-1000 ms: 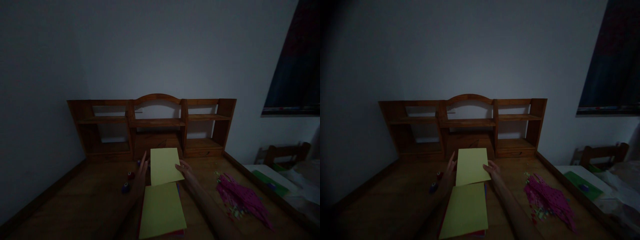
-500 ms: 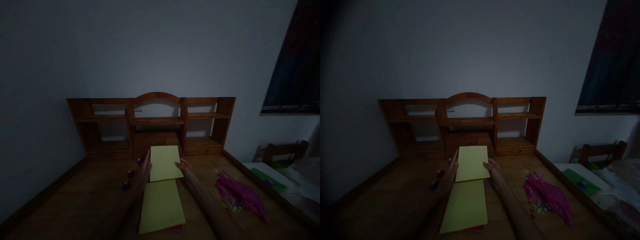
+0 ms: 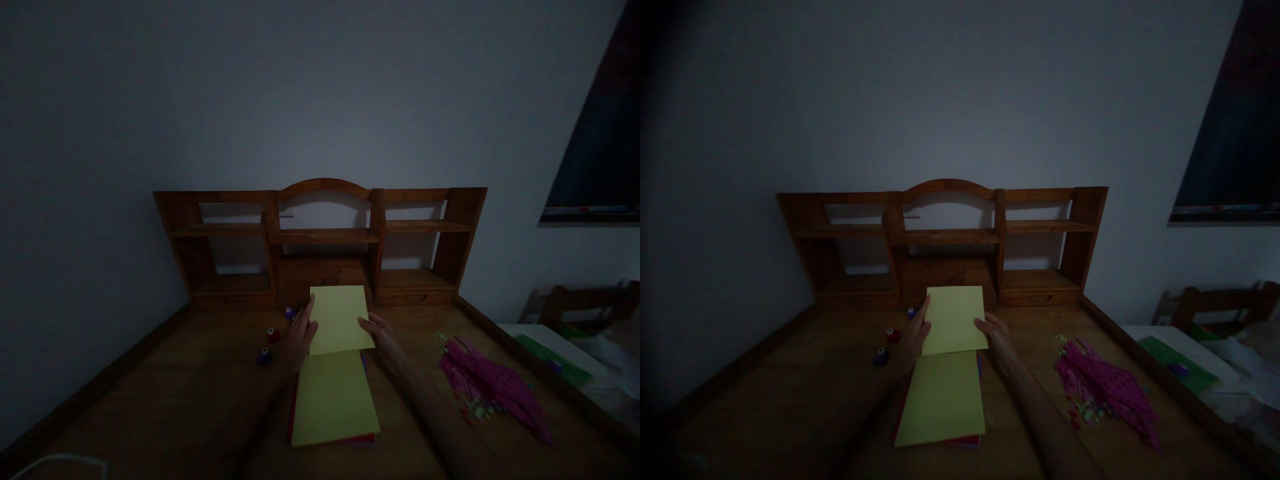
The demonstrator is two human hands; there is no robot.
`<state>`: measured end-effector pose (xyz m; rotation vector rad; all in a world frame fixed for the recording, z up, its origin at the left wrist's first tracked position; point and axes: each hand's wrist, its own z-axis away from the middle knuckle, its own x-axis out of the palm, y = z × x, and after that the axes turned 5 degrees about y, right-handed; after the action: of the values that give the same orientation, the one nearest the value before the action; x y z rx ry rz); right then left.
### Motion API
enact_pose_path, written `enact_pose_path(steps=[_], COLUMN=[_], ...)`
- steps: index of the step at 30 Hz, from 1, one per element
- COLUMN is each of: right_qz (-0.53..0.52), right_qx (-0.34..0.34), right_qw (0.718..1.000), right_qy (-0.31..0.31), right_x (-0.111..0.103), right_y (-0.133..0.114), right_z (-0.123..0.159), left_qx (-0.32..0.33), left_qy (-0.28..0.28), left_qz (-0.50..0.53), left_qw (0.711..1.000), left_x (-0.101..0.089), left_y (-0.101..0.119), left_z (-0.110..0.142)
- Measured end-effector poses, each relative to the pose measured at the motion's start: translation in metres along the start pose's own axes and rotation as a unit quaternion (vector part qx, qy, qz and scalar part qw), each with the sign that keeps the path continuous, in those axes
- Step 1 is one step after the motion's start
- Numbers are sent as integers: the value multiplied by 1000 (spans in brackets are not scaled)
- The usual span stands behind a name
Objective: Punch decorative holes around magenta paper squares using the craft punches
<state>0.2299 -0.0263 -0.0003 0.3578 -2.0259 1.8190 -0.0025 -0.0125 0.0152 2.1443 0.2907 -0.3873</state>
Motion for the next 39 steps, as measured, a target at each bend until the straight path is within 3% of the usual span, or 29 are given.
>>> enact_pose_path(steps=[8,17,29,39], right_qz=[9,19,-9,-13], right_qx=[-10,-7,-15,-19], right_qw=[1000,1000,1000,999], right_qy=[-2,23,22,37], right_x=[-6,-10,-5,-9], right_y=[6,14,4,10], right_z=[-6,-11,-3,-8], left_qx=[23,2,33,40], left_qy=[-41,-64,-124,-151], left_qz=[-16,-40,-74,-113], left_qw=[999,997,989,981], left_x=[-7,-12,-1,-1], left_y=[-1,8,-11,-9], left_z=[-3,0,1,3])
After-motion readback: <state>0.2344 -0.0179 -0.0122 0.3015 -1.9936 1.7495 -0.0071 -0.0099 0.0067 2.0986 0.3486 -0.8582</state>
